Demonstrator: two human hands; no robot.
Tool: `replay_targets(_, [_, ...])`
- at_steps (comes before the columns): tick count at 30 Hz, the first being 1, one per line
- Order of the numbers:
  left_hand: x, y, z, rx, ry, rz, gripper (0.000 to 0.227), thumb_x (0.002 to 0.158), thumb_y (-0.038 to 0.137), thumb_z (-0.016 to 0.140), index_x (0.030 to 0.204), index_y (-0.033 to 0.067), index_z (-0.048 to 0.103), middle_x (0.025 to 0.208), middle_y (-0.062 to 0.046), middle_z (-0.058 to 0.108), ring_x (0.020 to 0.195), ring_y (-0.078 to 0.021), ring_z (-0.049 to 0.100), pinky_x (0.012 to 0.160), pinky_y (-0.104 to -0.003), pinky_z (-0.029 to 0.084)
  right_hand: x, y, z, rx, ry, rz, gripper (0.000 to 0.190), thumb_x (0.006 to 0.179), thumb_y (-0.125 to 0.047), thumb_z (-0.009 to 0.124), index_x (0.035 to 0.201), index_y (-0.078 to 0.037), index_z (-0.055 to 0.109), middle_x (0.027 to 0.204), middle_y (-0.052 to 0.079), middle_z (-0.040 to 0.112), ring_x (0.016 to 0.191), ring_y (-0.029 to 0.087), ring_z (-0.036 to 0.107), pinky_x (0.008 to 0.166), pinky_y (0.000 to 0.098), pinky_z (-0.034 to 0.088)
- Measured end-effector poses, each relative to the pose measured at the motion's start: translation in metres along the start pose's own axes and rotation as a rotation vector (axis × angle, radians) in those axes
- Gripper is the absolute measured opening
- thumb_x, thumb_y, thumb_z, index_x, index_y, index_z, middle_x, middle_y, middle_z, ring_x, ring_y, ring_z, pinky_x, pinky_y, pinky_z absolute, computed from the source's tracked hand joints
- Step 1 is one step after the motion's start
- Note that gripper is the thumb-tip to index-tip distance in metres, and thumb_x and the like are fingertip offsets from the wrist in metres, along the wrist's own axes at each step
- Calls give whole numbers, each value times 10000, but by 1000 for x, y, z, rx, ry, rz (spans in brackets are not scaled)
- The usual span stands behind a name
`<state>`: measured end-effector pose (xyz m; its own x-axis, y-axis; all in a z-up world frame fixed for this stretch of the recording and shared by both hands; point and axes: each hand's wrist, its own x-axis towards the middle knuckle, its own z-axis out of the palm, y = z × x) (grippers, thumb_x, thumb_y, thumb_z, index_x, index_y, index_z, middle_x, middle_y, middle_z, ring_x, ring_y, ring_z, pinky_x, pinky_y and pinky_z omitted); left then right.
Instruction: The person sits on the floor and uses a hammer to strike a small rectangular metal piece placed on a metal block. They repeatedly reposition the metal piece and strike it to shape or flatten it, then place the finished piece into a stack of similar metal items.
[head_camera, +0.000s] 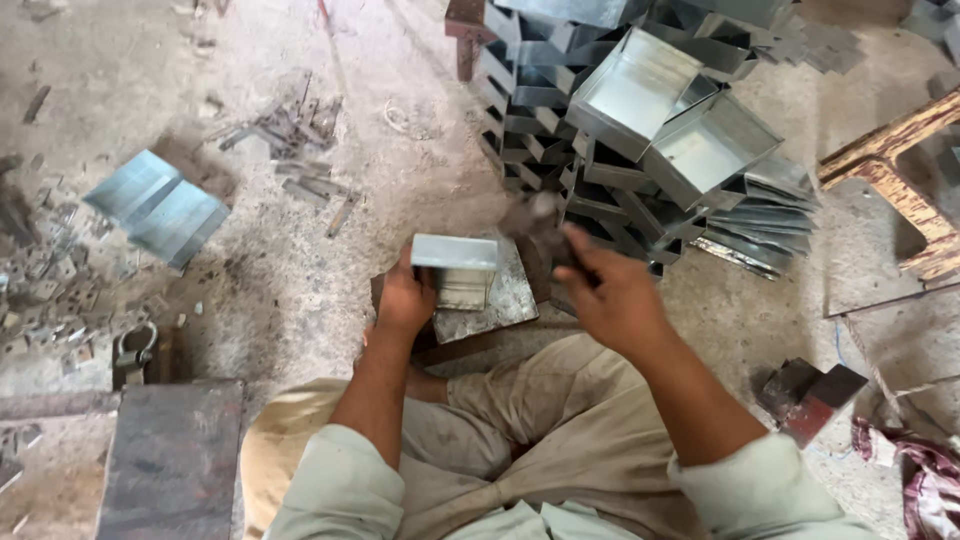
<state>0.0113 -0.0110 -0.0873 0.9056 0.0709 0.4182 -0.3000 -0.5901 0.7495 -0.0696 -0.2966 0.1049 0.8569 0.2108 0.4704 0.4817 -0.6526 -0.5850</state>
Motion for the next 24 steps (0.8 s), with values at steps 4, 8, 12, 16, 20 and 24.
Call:
replay_targets(4, [-4,-1,0,-10,13,14,265,933,38,591,1194,65,556,917,-291,690,871,-522,663,721,-558,545,-8,-19,-22,416,368,129,451,1046,-177,674,1470,-51,587,908,5,676,668,60,542,580,211,462])
replay_targets(8, [-1,-6,1,-31,2,52,271,960,59,586,1226,52,536,944,-303,692,891,-530,654,730,-570,545,-6,-4,-1,753,575,97,426,1006,-169,674,1404,-36,598,860,12,685,653,71,567,586,228,485])
replay_targets(12, [-3,-13,9,29,-28,-18,266,971,92,596,1230,65,540,941,-298,700,887,-528,658,741,-582,535,3,14,18,124,-155,163,485,953,-137,686,1418,-39,590,807,-1,684,614,66,566,577,235,497])
replay_targets(16, [2,-30,18,18,17,80,298,960,90,586,1250,54,525,960,-305,692,896,-534,650,758,-579,538,0,1,-10,278,287,44,349,1065,-175,673,1395,-64,635,800,36,649,693,90,575,643,256,491])
replay_targets(20, [-6,-29,17,-6,29,75,260,964,90,596,1219,63,550,985,-298,700,929,-528,658,772,-569,552,-2,-5,1,321,246,161,409,1026,-191,638,1405,-38,611,787,44,653,617,96,544,570,265,462])
replay_targets(24, [-3,-19,12,12,40,44,299,939,97,608,1229,43,560,974,-305,691,895,-533,653,747,-575,539,-4,3,1,0,-59,173,486,975,-218,712,1416,-38,613,741,122,608,560,161,528,569,306,480])
